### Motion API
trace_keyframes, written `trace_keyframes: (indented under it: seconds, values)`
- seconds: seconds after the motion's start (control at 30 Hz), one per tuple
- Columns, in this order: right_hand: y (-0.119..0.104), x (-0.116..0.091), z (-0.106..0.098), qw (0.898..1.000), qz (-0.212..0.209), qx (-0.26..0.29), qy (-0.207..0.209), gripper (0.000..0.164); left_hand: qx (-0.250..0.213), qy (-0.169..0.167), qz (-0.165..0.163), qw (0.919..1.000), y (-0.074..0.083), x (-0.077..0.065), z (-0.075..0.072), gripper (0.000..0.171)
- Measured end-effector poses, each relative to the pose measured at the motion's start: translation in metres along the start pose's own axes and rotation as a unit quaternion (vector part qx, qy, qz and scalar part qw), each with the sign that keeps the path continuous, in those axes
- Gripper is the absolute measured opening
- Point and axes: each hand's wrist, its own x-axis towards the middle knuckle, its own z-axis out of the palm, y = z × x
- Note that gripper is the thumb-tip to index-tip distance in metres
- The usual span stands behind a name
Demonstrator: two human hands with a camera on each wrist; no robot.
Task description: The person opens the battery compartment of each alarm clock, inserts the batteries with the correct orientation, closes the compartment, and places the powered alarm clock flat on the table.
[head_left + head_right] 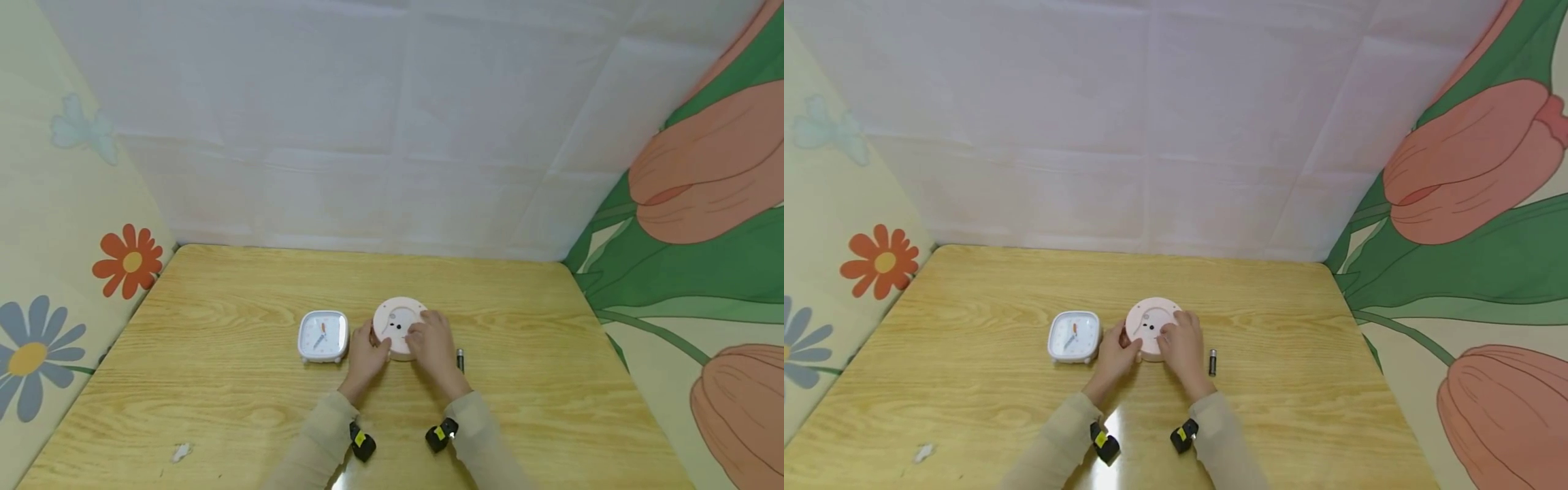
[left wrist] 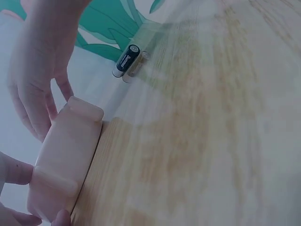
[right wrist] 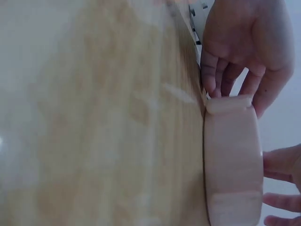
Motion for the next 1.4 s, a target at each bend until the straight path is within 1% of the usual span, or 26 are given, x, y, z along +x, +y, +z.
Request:
trace_keyframes:
  seconds: [0.07, 0.2, 0.27, 0.33, 0.47, 0.67, 0.77, 0.83, 0.9, 0.97, 1.03, 1.13, 1.23, 1.33, 1.4]
  values:
    - [0.004, 0.006, -0.002, 0.999, -0.026, 0.002, -0.026, 0.009, 0.001, 0.001, 0.001, 1.0000, 0.000, 0.000, 0.000, 0.054]
    - [0.009, 0.017, -0.007, 0.994, -0.046, 0.034, -0.098, 0.009, 0.000, -0.003, 0.003, 1.0000, 0.000, 0.000, -0.001, 0.055]
    - [0.009, 0.021, -0.011, 0.990, -0.054, 0.052, -0.121, 0.010, -0.003, -0.004, 0.002, 1.0000, 0.000, 0.000, -0.001, 0.055]
    - [0.009, 0.024, -0.013, 0.987, -0.063, 0.055, -0.134, 0.010, -0.005, -0.006, -0.001, 1.0000, 0.000, 0.000, -0.001, 0.056]
    - [0.008, 0.026, -0.014, 0.986, -0.085, 0.037, -0.136, 0.008, -0.006, -0.009, -0.007, 0.9999, 0.000, -0.001, -0.001, 0.056]
    - [0.005, 0.024, -0.010, 0.984, -0.141, 0.017, -0.110, 0.004, -0.004, -0.003, 0.006, 1.0000, 0.000, -0.001, -0.002, 0.055]
    - [0.005, 0.023, -0.009, 0.983, -0.153, 0.003, -0.106, 0.003, -0.005, -0.004, 0.008, 0.9999, -0.001, -0.001, -0.002, 0.055]
    - [0.004, 0.023, -0.009, 0.980, -0.158, -0.023, -0.115, 0.005, -0.004, -0.005, 0.008, 0.9999, -0.002, -0.001, -0.002, 0.055]
    - [0.003, 0.023, -0.009, 0.975, -0.172, -0.060, -0.126, 0.004, -0.002, -0.004, 0.009, 0.9999, -0.002, 0.000, -0.002, 0.054]
    - [0.001, 0.022, -0.010, 0.966, -0.192, -0.107, -0.138, 0.007, 0.001, -0.003, 0.013, 0.9999, -0.003, 0.000, -0.001, 0.054]
    - [-0.001, 0.021, -0.012, 0.955, -0.211, -0.144, -0.150, 0.012, 0.006, 0.000, 0.020, 0.9998, -0.003, 0.000, -0.001, 0.053]
    - [-0.004, 0.019, -0.013, 0.943, -0.229, -0.170, -0.169, 0.020, 0.011, 0.000, 0.025, 0.9996, -0.003, 0.000, -0.001, 0.053]
    - [-0.005, 0.018, -0.014, 0.939, -0.238, -0.175, -0.175, 0.021, 0.014, 0.000, 0.028, 0.9995, -0.003, -0.001, -0.001, 0.053]
    - [-0.005, 0.017, -0.013, 0.935, -0.255, -0.184, -0.162, 0.018, 0.016, 0.002, 0.034, 0.9993, -0.003, 0.000, -0.001, 0.052]
    - [-0.005, 0.017, -0.012, 0.935, -0.261, -0.184, -0.155, 0.018, 0.018, 0.002, 0.039, 0.9991, -0.004, 0.000, 0.000, 0.051]
